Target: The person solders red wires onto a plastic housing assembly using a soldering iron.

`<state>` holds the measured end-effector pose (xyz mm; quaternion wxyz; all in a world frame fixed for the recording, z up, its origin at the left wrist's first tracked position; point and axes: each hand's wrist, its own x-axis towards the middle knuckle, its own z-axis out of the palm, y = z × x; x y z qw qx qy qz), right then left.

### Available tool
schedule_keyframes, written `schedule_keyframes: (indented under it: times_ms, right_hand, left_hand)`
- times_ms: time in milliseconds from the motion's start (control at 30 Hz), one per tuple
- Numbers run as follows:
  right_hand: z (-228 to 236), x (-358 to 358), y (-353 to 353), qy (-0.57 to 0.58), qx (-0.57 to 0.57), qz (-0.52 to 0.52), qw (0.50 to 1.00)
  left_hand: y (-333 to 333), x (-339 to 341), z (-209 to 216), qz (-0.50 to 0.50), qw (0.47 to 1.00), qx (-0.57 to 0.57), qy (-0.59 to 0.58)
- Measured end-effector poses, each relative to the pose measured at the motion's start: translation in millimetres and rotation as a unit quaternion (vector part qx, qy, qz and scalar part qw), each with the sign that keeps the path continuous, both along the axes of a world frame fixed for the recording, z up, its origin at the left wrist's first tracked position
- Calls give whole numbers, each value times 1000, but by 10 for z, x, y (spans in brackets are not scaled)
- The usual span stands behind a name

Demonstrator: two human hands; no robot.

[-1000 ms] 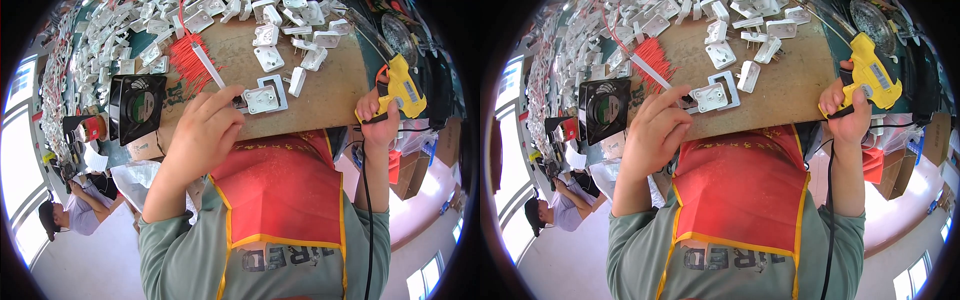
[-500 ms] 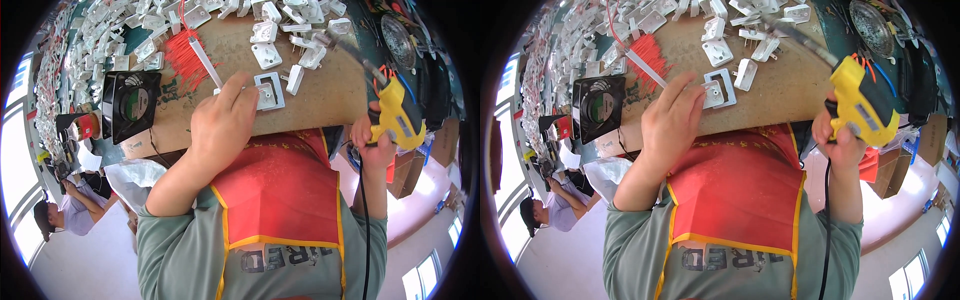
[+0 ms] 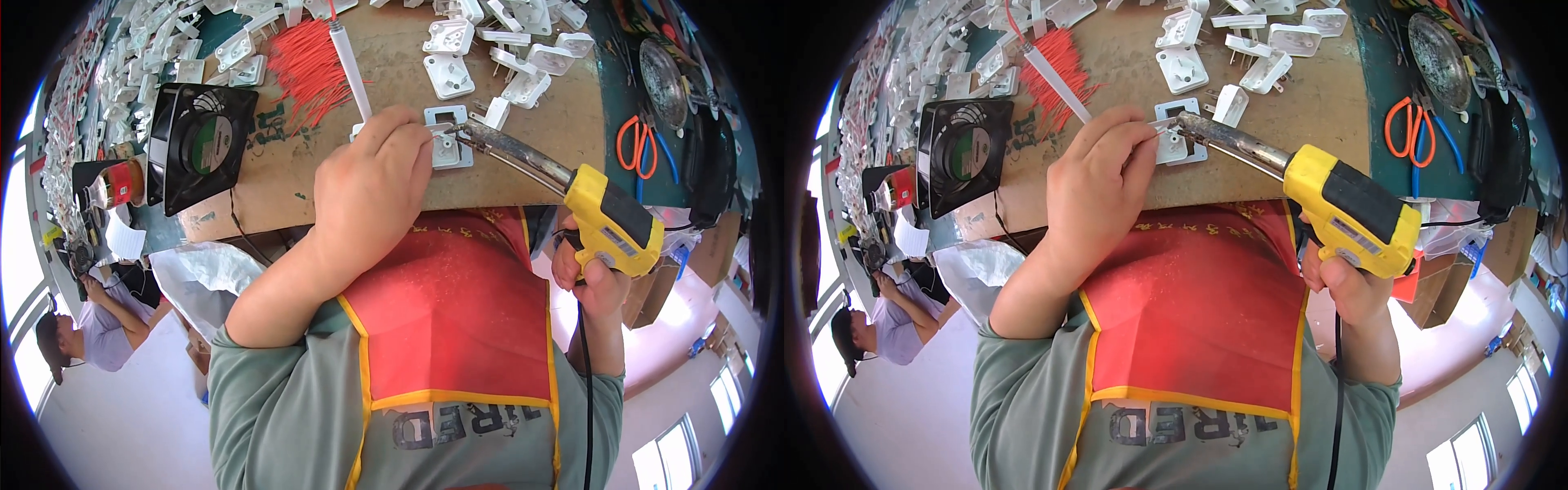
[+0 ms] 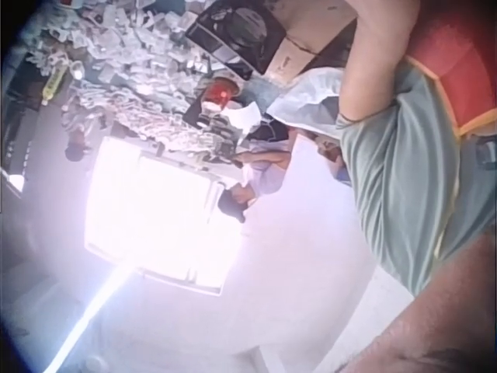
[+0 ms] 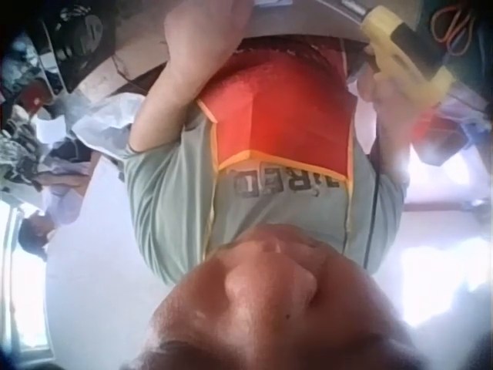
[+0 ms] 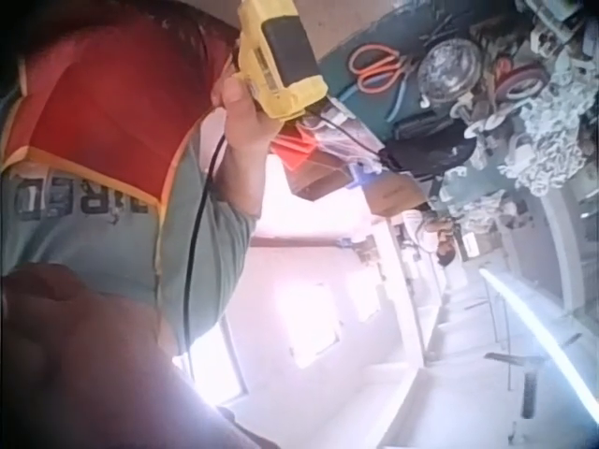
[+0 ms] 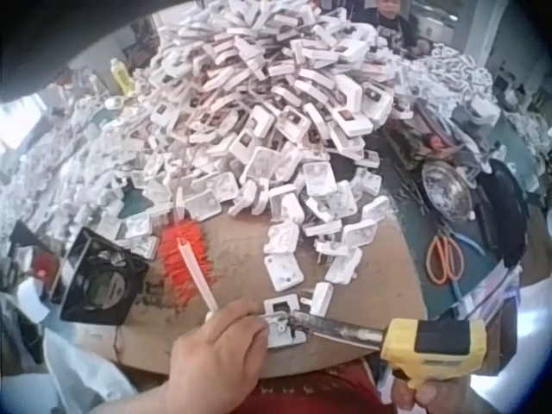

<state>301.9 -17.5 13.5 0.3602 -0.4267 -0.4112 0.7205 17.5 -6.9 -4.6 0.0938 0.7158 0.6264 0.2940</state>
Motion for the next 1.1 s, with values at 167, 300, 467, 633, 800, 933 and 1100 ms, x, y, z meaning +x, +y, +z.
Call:
schedule_keyframes:
  times_ms: [167, 300, 467, 633, 800, 933, 1100]
  right_hand:
    - [-25, 8, 4, 5, -9, 1, 1000]
    - [-32, 1, 0, -7, -10, -8, 1000]
    - [-56, 21, -5, 3, -14, -1, 1000]
    - [-35, -18, -5, -1, -13, -6, 1000]
    - [-45, 10, -4, -8, -20, 1, 1000]
    - [-35, 8, -9, -6, -19, -3, 1000]
    - [-9, -3, 9, -12, -18, -1, 1000]
  left_hand:
    - [17, 14, 9, 0, 1000, -17, -15]
    - [5, 26, 14, -1, 1000, -18, -16]
    - [-7, 39, 20, 17, 999, -24, -19]
    - [-12, 51, 21, 21, 1000, -18, -12]
    - [-3, 60, -1, 25, 999, -19, -11]
    - [-7, 61, 3, 25, 999, -20, -13]
    - [-3, 50, 5, 24, 999, -18, -18]
